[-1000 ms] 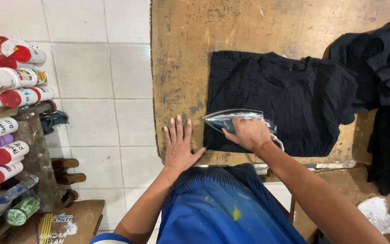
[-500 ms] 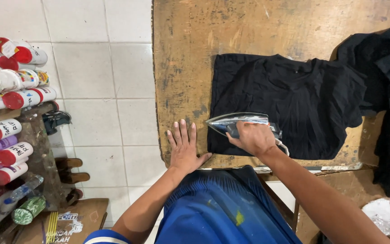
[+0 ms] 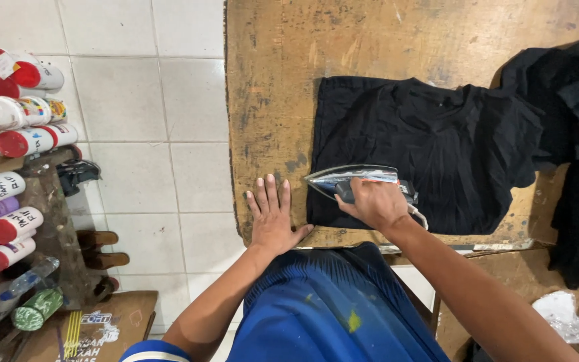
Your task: The person irons a black t-shirt on a wooden table, places a sticker on the sleeve, and irons it again. They then retrieve a cardboard sheet, place it on the table, and iron another black t-shirt before applying a sticker to its sleeve.
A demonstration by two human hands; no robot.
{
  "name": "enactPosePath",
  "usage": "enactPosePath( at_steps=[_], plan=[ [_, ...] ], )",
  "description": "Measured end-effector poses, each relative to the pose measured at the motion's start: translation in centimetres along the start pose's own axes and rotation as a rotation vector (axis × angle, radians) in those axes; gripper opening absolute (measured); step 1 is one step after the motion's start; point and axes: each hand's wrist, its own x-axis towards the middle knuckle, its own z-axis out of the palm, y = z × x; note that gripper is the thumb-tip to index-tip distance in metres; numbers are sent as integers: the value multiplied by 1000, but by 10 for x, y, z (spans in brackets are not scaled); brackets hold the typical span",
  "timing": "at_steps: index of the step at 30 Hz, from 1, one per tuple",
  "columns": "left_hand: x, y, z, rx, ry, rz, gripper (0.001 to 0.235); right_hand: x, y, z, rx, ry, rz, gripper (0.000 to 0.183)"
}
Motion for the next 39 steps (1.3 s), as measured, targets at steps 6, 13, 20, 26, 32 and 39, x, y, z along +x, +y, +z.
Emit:
enactPosePath(
  at_steps=[6,13,20,26,32,39],
  plan=[
    [0,1,-1,8,-20,-7,123,-1,0,-1,4,48,-4,50],
    [1,3,-2,40,-37,-35,124,1,-2,-4,3,65,-13,48],
    [1,6,-5,47,-60,-51,120,0,-1,-1,12,58,-7,49],
    [2,7,-5,51,-59,-51,122,0,-1,-1,-19,37,-15,50],
    [0,6,-8,40,-72,-46,122,0,-1,0,17,32,-17,51],
    [-1,8,-15,22,-88,-38,119,-1,0,-1,1,47,-27,50]
  ],
)
